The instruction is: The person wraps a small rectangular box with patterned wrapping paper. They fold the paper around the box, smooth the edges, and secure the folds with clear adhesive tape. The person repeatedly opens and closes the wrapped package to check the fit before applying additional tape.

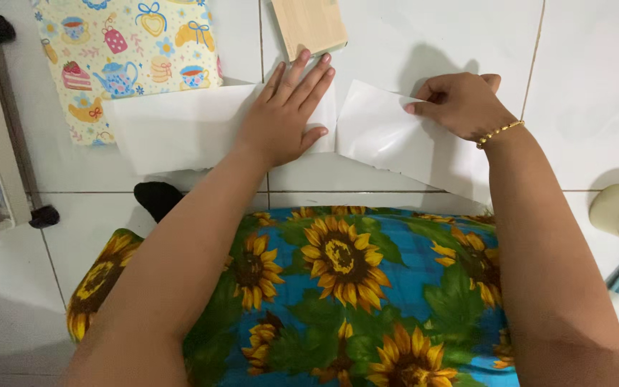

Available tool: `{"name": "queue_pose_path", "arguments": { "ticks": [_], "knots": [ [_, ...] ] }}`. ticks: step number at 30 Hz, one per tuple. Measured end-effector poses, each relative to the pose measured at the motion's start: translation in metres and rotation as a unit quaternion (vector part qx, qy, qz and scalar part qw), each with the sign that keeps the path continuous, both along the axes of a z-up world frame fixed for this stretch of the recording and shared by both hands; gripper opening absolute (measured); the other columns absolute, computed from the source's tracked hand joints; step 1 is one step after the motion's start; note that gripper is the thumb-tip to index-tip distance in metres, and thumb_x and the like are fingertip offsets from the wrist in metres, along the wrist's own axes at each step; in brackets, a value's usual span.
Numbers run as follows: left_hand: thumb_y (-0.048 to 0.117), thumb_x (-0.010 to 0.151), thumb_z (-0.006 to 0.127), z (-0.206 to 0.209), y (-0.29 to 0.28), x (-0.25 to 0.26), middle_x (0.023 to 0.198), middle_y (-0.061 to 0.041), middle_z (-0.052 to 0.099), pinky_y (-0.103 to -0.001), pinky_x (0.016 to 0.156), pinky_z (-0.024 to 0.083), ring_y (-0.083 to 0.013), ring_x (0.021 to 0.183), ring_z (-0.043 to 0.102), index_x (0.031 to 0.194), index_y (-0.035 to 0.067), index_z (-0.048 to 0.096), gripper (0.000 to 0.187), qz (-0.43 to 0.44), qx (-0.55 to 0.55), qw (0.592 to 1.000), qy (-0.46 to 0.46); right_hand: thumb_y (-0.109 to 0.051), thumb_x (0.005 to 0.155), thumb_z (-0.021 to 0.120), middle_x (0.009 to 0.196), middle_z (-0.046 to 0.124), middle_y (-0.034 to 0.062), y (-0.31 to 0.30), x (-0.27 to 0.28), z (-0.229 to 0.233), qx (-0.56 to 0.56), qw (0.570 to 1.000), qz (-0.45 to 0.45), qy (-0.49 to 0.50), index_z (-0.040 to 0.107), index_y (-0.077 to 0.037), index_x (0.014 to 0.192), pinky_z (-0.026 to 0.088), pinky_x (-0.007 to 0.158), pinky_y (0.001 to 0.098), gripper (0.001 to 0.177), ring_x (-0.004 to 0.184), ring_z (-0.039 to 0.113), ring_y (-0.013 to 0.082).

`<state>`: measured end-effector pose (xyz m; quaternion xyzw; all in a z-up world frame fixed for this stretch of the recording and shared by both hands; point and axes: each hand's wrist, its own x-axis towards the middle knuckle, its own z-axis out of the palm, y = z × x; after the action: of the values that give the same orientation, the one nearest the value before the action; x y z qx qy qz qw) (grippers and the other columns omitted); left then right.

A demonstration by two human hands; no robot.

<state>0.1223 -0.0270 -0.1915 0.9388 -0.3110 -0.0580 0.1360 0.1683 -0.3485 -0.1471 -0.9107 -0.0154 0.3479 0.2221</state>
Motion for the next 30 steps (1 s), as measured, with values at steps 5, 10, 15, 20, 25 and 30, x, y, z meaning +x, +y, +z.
{"name": "queue_pose_path", "arguments": {
  "ticks": [5, 10, 15, 20, 25, 30],
  "knots": [
    [0.058, 0.100, 0.061, 0.000, 0.005, 0.001, 0.174, -0.001, 0.018, -0.048, 0.130, 0.018, -0.0262, 0.160, 0.008, 0.167, 0.013, 0.024, 0.089, -0.006, 0.022, 1.000, -0.007, -0.048, 0.091, 0.074, 0.071, 0.070, 0.0031, -0.001, -0.002, -0.005, -0.027, 0.999, 0.023, -0.009, 0.076, -0.014, 0.089, 0.019, 0.107, 0.0415, 0.035, 0.079, 0.056, 0.0194],
    [0.060, 0.098, 0.057, -0.005, 0.011, 0.007, 0.173, -0.002, 0.018, -0.048, 0.128, 0.013, -0.0243, 0.158, 0.009, 0.166, 0.013, 0.024, 0.089, -0.013, 0.041, 0.999, 0.008, -0.048, 0.092, 0.073, 0.073, 0.071, 0.0051, -0.011, -0.002, -0.010, -0.029, 0.999, 0.032, -0.004, 0.076, -0.013, 0.090, 0.019, 0.109, 0.0425, 0.035, 0.082, 0.057, 0.0200],
    [0.063, 0.099, 0.056, 0.006, 0.029, 0.012, 0.175, -0.004, 0.018, -0.053, 0.129, 0.007, -0.0251, 0.161, 0.009, 0.167, 0.009, 0.026, 0.092, -0.069, 0.099, 0.991, -0.052, -0.050, 0.090, 0.074, 0.076, 0.072, 0.0038, -0.023, 0.000, 0.000, -0.054, 0.998, 0.024, -0.026, 0.077, -0.015, 0.093, 0.016, 0.107, 0.0431, 0.036, 0.084, 0.058, 0.0210],
    [0.056, 0.095, 0.075, 0.025, 0.023, 0.030, 0.162, -0.011, 0.033, -0.062, 0.127, 0.010, -0.0334, 0.159, 0.015, 0.161, 0.017, 0.030, 0.089, 0.058, 0.018, 0.998, 0.025, -0.040, 0.091, 0.074, 0.121, 0.065, 0.0074, 0.000, -0.002, 0.004, 0.133, 0.981, 0.012, -0.138, 0.071, -0.017, 0.124, 0.043, 0.104, 0.0475, 0.041, 0.106, 0.063, 0.0217],
    [0.042, 0.059, 0.098, 0.031, -0.013, 0.078, 0.153, -0.025, 0.029, -0.060, 0.112, 0.024, -0.0470, 0.142, 0.021, 0.155, 0.014, 0.026, 0.123, 0.139, -0.032, 0.990, -0.018, -0.031, 0.083, 0.081, 0.145, 0.051, 0.0207, -0.022, -0.008, 0.011, -0.007, 0.970, -0.089, -0.225, 0.058, -0.015, 0.145, 0.055, 0.098, 0.0471, 0.068, 0.124, 0.058, 0.0363],
    [0.034, 0.066, 0.093, 0.026, -0.053, 0.095, 0.140, -0.012, 0.047, -0.055, 0.105, 0.040, -0.0389, 0.130, 0.043, 0.148, 0.012, 0.040, 0.100, 0.226, -0.042, 0.973, -0.006, -0.056, 0.071, 0.095, 0.146, 0.027, 0.0386, -0.077, -0.025, -0.001, -0.228, 0.944, -0.237, 0.027, 0.011, 0.000, 0.155, 0.046, 0.095, 0.0572, 0.131, 0.126, 0.042, 0.0545]
  ]
}}
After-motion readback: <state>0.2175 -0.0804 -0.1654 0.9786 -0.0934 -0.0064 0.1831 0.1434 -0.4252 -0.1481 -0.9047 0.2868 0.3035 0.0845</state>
